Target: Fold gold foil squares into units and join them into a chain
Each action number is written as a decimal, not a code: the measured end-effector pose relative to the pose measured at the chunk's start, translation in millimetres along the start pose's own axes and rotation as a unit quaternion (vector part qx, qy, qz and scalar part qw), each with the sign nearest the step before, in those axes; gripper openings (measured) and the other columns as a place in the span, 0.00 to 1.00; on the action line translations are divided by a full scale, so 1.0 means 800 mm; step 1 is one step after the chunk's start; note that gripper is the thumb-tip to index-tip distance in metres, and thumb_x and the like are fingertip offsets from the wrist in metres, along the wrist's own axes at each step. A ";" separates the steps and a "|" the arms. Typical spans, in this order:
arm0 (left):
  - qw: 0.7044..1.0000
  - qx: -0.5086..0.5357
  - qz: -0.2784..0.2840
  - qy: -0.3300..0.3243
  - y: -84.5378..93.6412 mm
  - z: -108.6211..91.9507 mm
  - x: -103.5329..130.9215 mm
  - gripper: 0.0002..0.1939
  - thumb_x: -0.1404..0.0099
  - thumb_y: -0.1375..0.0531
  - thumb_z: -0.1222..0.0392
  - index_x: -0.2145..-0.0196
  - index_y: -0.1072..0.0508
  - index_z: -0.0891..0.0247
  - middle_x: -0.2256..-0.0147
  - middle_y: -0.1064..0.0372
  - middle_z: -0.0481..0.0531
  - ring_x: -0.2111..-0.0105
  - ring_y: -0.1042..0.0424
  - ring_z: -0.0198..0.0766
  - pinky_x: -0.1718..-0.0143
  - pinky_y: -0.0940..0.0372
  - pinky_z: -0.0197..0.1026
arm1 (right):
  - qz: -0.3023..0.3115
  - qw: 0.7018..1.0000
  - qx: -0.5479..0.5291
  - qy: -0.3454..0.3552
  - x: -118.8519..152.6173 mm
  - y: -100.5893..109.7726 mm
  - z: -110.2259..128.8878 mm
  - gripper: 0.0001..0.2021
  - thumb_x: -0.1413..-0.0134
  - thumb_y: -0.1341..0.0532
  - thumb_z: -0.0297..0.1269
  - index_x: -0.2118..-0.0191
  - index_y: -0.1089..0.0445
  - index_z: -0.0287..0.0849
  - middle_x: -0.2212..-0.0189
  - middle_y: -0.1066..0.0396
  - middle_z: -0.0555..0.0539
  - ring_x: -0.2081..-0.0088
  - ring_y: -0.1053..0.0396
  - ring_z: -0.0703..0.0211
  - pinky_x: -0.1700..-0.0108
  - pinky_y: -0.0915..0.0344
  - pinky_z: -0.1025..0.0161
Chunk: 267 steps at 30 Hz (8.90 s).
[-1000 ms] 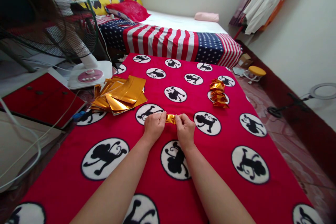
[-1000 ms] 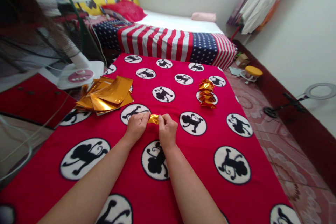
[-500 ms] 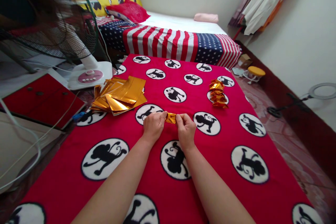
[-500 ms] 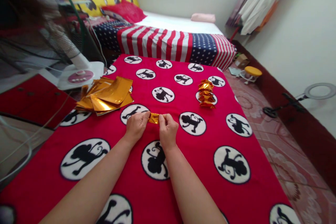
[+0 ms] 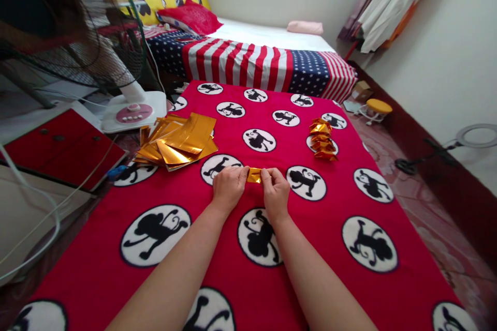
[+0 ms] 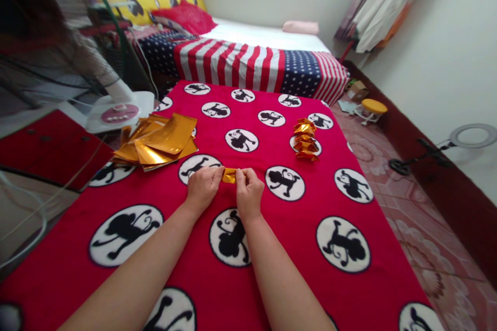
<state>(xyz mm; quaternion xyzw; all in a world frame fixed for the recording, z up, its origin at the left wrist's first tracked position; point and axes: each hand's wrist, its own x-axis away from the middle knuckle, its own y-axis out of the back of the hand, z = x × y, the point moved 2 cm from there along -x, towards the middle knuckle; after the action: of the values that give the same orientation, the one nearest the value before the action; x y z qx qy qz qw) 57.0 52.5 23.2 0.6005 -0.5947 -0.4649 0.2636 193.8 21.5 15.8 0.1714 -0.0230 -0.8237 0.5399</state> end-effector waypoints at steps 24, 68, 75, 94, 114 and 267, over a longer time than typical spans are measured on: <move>0.994 0.101 0.003 0.039 -0.001 0.009 -0.003 0.25 0.28 0.54 0.50 0.73 0.26 0.62 0.72 0.26 0.54 0.70 0.32 0.38 0.69 0.48 0.38 | 0.014 0.999 -0.035 -0.029 0.002 -0.006 -0.002 0.11 0.42 0.42 0.45 0.70 0.35 0.43 0.82 0.35 0.55 0.84 0.38 0.65 0.80 0.43 0.68; 0.967 0.247 -0.030 0.056 -0.006 0.021 -0.004 0.30 0.29 0.59 0.43 0.75 0.28 0.61 0.78 0.30 0.51 0.76 0.31 0.37 0.72 0.44 0.38 | -0.281 0.889 0.359 0.033 -0.150 0.221 -0.120 0.13 0.55 0.42 0.34 0.64 0.22 0.37 0.70 0.26 0.41 0.67 0.32 0.51 0.60 0.37 0.56; 0.966 0.250 -0.032 0.061 -0.012 0.024 -0.004 0.30 0.29 0.59 0.42 0.75 0.28 0.61 0.79 0.32 0.50 0.76 0.32 0.37 0.72 0.43 0.38 | -0.334 0.874 0.352 0.036 -0.135 0.219 -0.111 0.15 0.57 0.45 0.29 0.63 0.26 0.37 0.65 0.30 0.40 0.63 0.34 0.51 0.55 0.36 0.53; 0.965 0.250 -0.028 0.067 -0.012 0.025 -0.005 0.31 0.29 0.59 0.41 0.75 0.28 0.61 0.81 0.33 0.50 0.77 0.32 0.38 0.72 0.43 0.39 | -0.126 0.879 0.446 0.114 -0.150 0.189 -0.100 0.26 0.46 0.43 0.51 0.45 0.32 0.42 0.45 0.33 0.38 0.46 0.36 0.45 0.44 0.42 0.49; 0.957 0.280 -0.032 0.061 -0.010 0.024 -0.004 0.29 0.29 0.57 0.43 0.74 0.28 0.61 0.81 0.35 0.48 0.78 0.33 0.36 0.73 0.43 0.37 | -0.148 0.866 0.457 0.138 -0.148 0.180 -0.085 0.28 0.38 0.51 0.47 0.36 0.45 0.40 0.33 0.52 0.33 0.32 0.57 0.40 0.39 0.55 0.32; 0.899 0.420 -0.021 0.119 -0.014 0.030 -0.016 0.19 0.41 0.39 0.46 0.78 0.27 0.65 0.80 0.38 0.45 0.78 0.40 0.32 0.76 0.45 0.33 | 0.057 0.995 -0.078 -0.034 -0.034 0.010 -0.025 0.21 0.43 0.41 0.49 0.80 0.44 0.43 0.81 0.51 0.55 0.77 0.52 0.67 0.75 0.54 0.66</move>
<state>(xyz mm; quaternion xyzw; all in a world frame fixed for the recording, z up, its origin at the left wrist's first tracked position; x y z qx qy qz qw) 43.3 72.0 6.7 0.7187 -0.6862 -0.1025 0.0451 216.4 45.6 6.1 0.0996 0.0131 -0.7960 0.5969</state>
